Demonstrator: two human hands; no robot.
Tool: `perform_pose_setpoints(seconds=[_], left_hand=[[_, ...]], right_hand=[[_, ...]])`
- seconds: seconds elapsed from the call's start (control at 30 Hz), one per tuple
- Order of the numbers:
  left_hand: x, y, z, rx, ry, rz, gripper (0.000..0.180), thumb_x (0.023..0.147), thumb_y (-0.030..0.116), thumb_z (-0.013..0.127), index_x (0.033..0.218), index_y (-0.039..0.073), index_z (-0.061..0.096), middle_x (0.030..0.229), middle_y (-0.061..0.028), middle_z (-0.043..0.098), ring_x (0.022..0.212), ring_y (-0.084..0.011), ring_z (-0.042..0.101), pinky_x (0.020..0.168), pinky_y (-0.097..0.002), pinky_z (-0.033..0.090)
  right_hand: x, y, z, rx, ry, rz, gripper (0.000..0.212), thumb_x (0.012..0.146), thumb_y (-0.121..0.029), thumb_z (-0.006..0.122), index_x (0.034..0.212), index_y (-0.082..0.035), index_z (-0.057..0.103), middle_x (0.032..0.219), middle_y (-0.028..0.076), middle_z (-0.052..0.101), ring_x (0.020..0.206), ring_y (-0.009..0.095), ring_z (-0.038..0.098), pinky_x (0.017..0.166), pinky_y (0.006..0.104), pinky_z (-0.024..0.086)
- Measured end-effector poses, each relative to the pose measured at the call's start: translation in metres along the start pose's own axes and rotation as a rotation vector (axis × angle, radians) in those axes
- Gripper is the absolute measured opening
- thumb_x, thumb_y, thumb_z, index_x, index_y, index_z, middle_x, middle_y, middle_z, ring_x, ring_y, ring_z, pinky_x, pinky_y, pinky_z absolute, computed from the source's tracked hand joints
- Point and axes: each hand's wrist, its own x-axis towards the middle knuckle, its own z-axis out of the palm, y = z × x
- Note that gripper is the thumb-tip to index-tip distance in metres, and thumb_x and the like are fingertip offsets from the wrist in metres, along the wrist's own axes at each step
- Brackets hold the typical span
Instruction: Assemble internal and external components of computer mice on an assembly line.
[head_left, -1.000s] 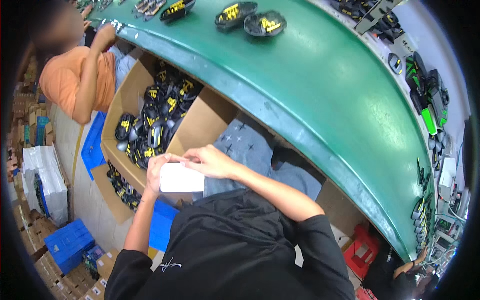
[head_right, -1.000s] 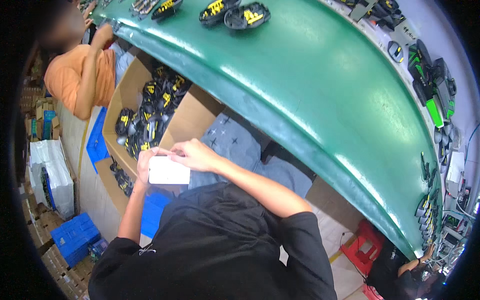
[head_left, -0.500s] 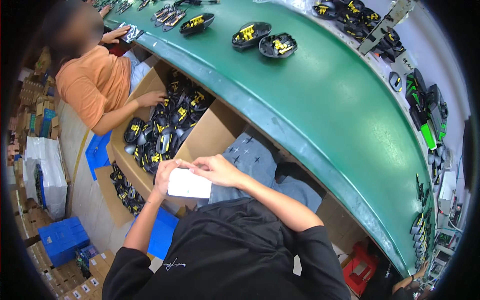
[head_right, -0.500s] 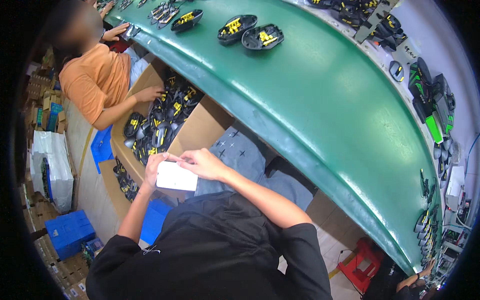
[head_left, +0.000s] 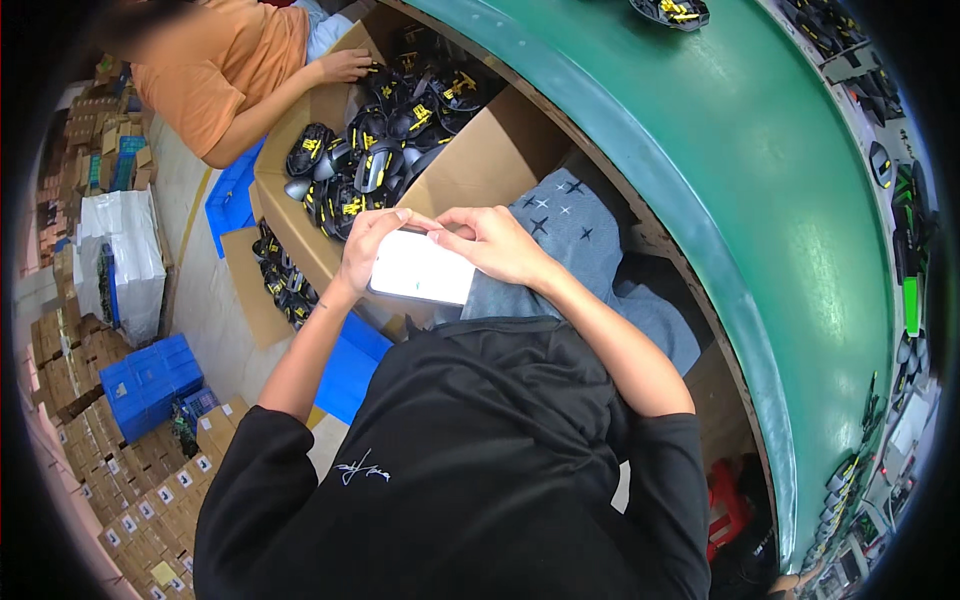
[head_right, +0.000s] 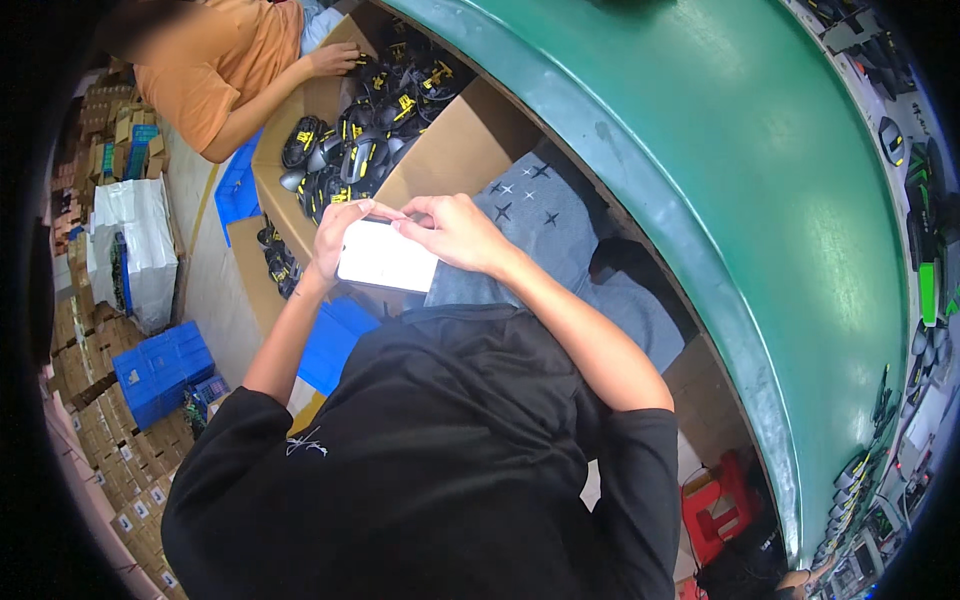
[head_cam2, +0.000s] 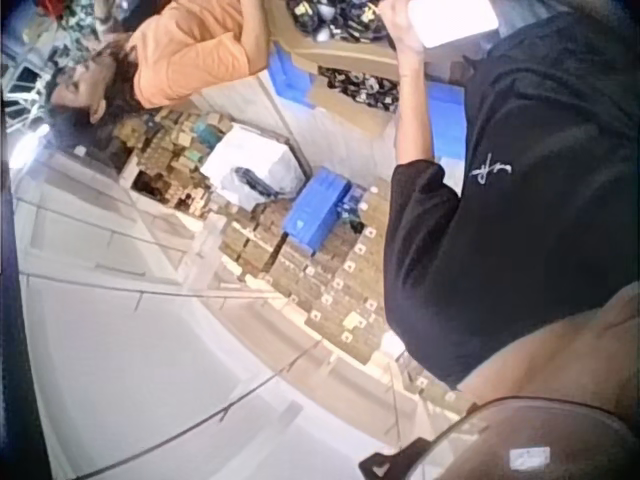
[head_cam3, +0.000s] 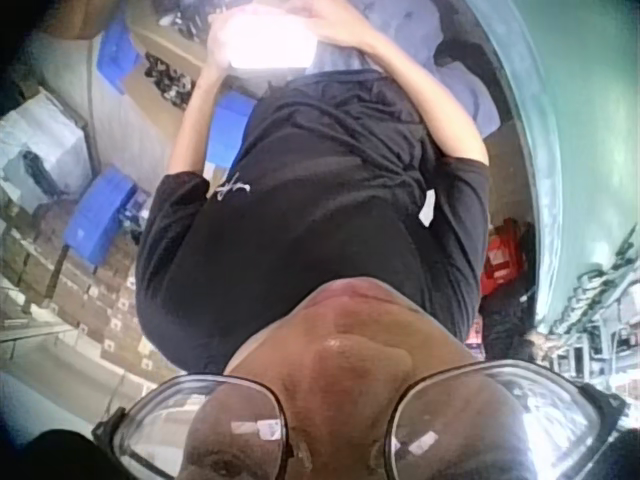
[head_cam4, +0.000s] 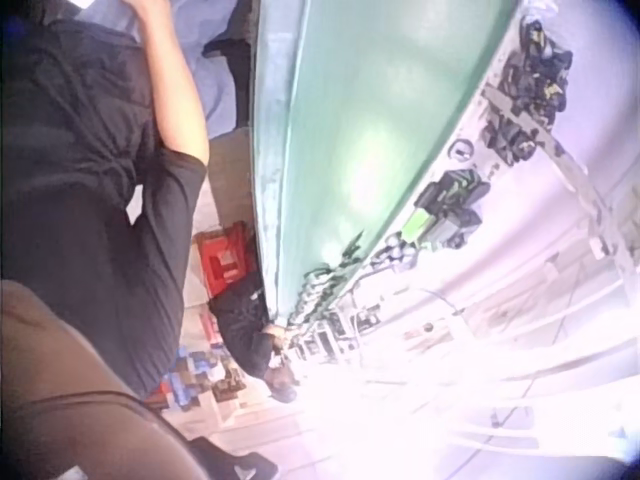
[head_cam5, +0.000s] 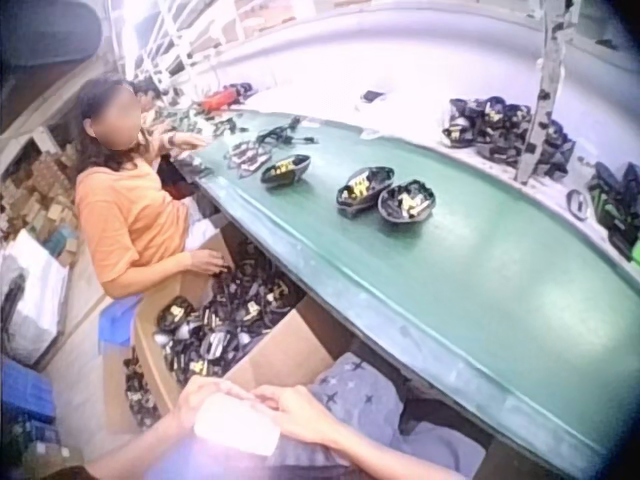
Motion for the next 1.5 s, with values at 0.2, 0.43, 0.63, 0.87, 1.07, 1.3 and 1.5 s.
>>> perform_pose_setpoints(seconds=[0.2,0.43,0.63,0.87,1.07,1.3,1.5], left_hand=[[0.0,-0.004,-0.001,-0.025,-0.008,0.001,0.042,0.096,0.023,0.043,0.1,-0.011,0.068,0.093,-0.0155,0.071,0.082,-0.0168,0.067,0.077,-0.0265,0.051],[0.001,-0.011,-0.002,-0.054,-0.016,-0.037,0.04,0.097,0.023,0.045,0.099,-0.009,0.068,0.091,-0.0137,0.071,0.078,-0.0157,0.067,0.073,-0.026,0.052],[0.0,-0.018,0.0,-0.017,-0.034,-0.035,0.039,0.098,0.023,0.046,0.102,-0.009,0.067,0.093,-0.015,0.071,0.081,-0.0162,0.068,0.074,-0.0272,0.053],[-0.015,-0.024,0.02,0.018,-0.065,-0.007,0.032,0.096,0.021,0.054,0.105,-0.005,0.068,0.099,-0.0126,0.071,0.092,-0.0147,0.066,0.083,-0.0278,0.051],[-0.009,0.004,0.014,0.484,-0.454,-0.252,0.035,0.079,0.026,0.078,0.103,0.001,0.07,0.087,-0.0003,0.067,0.072,-0.0056,0.059,0.054,-0.0229,0.047],[-0.021,-0.073,0.024,0.052,-0.183,-0.148,0.028,0.08,0.03,0.078,0.078,0.005,0.065,0.064,0.002,0.058,0.048,-0.0053,0.05,0.041,-0.022,0.039],[-0.05,-0.059,0.057,-0.189,0.151,-0.078,0.016,0.082,0.015,0.075,0.077,0.004,0.063,0.069,0.0026,0.059,0.06,-0.0046,0.052,0.052,-0.0205,0.041]], right_hand=[[0.0,0.002,0.0,-0.044,0.005,-0.033,0.037,0.087,-0.03,0.064,0.108,0.001,0.067,0.089,0.023,0.071,0.085,0.031,0.071,0.077,0.038,0.055],[-0.005,0.0,-0.004,-0.043,0.01,-0.009,0.039,0.09,-0.035,0.061,0.109,-0.001,0.068,0.087,0.02,0.071,0.084,0.03,0.071,0.077,0.0377,0.054],[-0.027,-0.006,-0.002,-0.234,0.156,-0.109,0.034,0.093,-0.031,0.058,0.105,-0.001,0.067,0.085,0.017,0.07,0.076,0.025,0.068,0.07,0.0342,0.052],[-0.093,-0.055,0.021,-0.893,0.537,-0.187,0.034,0.088,-0.036,0.063,0.084,-0.002,0.062,0.073,0.015,0.065,0.064,0.03,0.064,0.06,0.0385,0.052],[-0.091,-0.048,0.046,-1.114,0.415,0.128,0.053,0.081,-0.056,0.064,0.072,-0.004,0.059,0.066,0.013,0.063,0.062,0.027,0.067,0.052,0.0369,0.052],[-0.078,-0.049,0.037,-0.635,0.249,0.12,0.029,0.089,-0.027,0.053,0.082,-0.002,0.065,0.074,0.023,0.065,0.072,0.042,0.064,0.066,0.0523,0.05],[-0.079,-0.047,0.049,-0.722,0.332,-0.012,0.025,0.09,-0.022,0.054,0.077,-0.001,0.059,0.065,0.023,0.062,0.063,0.042,0.062,0.058,0.0523,0.049]])
